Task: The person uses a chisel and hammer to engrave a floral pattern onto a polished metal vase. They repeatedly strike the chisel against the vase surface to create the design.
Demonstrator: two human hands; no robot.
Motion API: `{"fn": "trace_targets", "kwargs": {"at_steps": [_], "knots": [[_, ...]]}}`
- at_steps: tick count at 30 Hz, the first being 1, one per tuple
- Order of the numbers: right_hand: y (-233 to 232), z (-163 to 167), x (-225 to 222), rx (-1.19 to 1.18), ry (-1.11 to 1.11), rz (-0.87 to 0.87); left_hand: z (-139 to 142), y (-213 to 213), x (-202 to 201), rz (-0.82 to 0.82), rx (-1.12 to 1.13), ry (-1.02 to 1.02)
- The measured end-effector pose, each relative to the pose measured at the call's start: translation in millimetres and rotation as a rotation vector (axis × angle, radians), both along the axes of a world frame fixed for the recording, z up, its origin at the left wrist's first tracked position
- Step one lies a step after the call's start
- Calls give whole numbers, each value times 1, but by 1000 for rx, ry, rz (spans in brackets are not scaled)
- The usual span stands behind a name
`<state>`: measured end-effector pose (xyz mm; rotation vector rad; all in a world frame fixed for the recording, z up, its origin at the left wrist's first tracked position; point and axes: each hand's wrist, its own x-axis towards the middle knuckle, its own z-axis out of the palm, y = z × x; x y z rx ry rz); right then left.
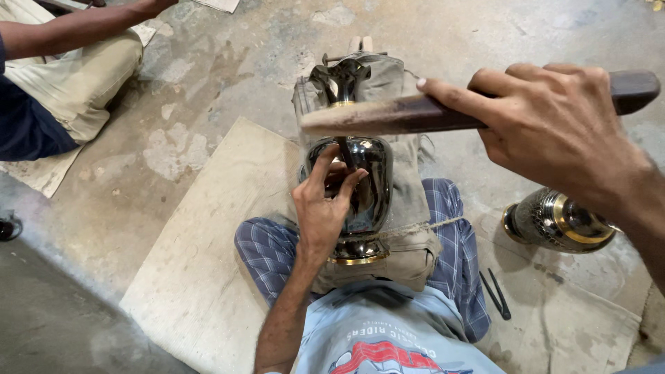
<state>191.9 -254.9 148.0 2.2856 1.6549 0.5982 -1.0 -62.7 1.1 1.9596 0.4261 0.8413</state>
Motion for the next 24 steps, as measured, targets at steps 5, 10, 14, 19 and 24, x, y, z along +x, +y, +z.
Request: {"fn": "trace_targets", "kwargs": {"at_steps": [5, 10, 14, 19, 24], "knots": [[0, -2, 1, 204, 405, -45, 4, 3, 2, -58, -17, 38], [-3, -1, -3, 181, 321, -97, 4, 5, 3, -30, 47, 98], [-5, 0, -2, 171, 396, -89, 3, 5, 0, -60, 42, 69], [-7, -8, 2, 105, 220, -59, 5, 6, 1, -82, 36, 90], [-10, -27, 11, -67, 196, -175, 11, 9, 3, -120, 48, 141]]}}
